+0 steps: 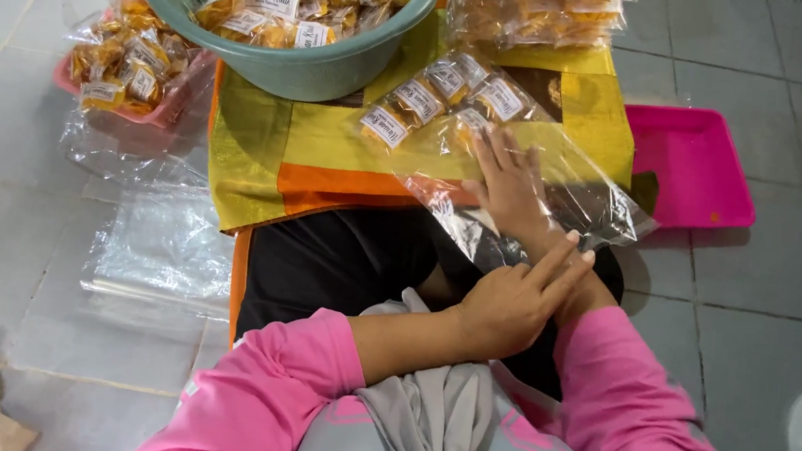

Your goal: Packaging small snack items into individual plastic sleeves and then organizing them into larger bags.

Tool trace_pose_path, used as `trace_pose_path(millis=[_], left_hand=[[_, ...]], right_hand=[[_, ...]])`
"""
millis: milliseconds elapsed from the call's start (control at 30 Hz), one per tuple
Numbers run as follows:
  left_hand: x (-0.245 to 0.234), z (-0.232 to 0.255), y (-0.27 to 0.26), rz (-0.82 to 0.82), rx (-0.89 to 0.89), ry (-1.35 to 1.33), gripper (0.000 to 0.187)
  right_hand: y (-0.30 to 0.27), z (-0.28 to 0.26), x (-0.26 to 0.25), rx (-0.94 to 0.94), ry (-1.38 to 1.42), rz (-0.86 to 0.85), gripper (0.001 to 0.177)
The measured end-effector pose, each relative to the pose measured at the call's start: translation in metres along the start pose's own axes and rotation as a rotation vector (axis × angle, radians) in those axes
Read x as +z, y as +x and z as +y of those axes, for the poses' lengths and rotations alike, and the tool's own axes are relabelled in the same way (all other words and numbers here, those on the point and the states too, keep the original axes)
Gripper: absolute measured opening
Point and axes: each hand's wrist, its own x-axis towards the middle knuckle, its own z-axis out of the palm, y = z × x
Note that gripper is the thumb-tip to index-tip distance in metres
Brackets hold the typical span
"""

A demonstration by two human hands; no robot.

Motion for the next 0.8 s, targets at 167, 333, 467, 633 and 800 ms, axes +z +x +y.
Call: trace_pose_path(millis=[167, 333, 467, 633, 800], left_hand=[[-0.001, -0.006, 0.002, -0.080, -0.001, -0.078, 0.087], [-0.068, -0.061, 0.058, -0.167, -0.145, -0.297, 0.070], [-0.095, -0.161, 0.110, 0.138, -0.198, 0.100, 0.061], [-0.070, -0.329, 0.120, -0.033, -0.363, 0.418, 0.033], [-0.046, -0.387, 0.142, -0.618, -0.385, 0.515, 0.016]], right_hand=[[0.011, 0.008, -0.001, 0.008, -0.076, -0.086, 0.075], [-0.049, 0.043, 0.007, -0.102, -0.084, 0.033, 0.068], [-0.152, 0.045, -0.036, 0.118, 0.415, 0.173, 0.042], [-0.229, 0.006, -0.102, 0.601, 0.714, 0.256, 0.048], [-0.237, 0.009, -0.101, 0.612, 0.761, 0.445, 0.039]])
